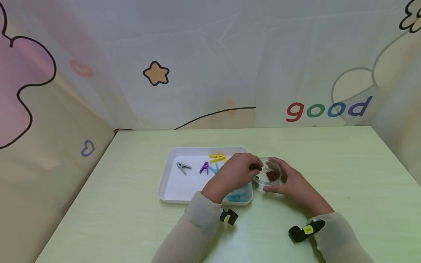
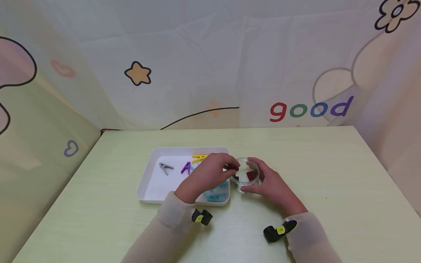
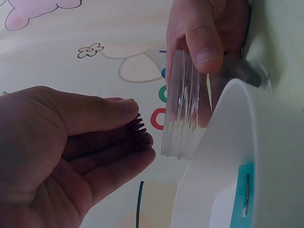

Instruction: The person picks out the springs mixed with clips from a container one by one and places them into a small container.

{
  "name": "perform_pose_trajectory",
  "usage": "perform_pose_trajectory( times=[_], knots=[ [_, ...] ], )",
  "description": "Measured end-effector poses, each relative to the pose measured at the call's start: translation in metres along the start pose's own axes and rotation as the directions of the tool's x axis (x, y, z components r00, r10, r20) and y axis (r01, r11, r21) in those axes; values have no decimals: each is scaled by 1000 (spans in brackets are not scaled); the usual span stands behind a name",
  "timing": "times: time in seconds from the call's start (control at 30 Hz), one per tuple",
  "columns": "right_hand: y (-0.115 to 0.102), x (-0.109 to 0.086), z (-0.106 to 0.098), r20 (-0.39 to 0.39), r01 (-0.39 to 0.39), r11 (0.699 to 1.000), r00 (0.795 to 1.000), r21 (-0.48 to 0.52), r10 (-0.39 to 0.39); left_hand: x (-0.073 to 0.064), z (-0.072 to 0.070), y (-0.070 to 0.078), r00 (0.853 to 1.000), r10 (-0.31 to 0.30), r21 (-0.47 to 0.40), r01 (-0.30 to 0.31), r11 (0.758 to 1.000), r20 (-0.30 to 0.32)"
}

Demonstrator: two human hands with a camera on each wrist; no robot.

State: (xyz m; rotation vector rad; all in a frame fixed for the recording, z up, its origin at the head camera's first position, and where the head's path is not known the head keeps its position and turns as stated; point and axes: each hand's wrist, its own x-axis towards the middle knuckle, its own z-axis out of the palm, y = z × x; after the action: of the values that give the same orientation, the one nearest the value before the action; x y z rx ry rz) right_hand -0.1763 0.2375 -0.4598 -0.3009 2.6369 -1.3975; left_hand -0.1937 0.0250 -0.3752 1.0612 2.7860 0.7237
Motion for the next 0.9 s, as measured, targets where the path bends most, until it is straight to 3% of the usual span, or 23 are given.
perform_pose_trajectory(
  times=[0.5,0.9],
  knots=[
    [0,1,-2,-3,-12,1000,1000,-21,11,0,4,2,996,87,-5,-87,996,27],
    [-1,0,-1,2,-23,1000,1000,6,23,-1,10,1,996,82,-22,-82,996,41]
  ],
)
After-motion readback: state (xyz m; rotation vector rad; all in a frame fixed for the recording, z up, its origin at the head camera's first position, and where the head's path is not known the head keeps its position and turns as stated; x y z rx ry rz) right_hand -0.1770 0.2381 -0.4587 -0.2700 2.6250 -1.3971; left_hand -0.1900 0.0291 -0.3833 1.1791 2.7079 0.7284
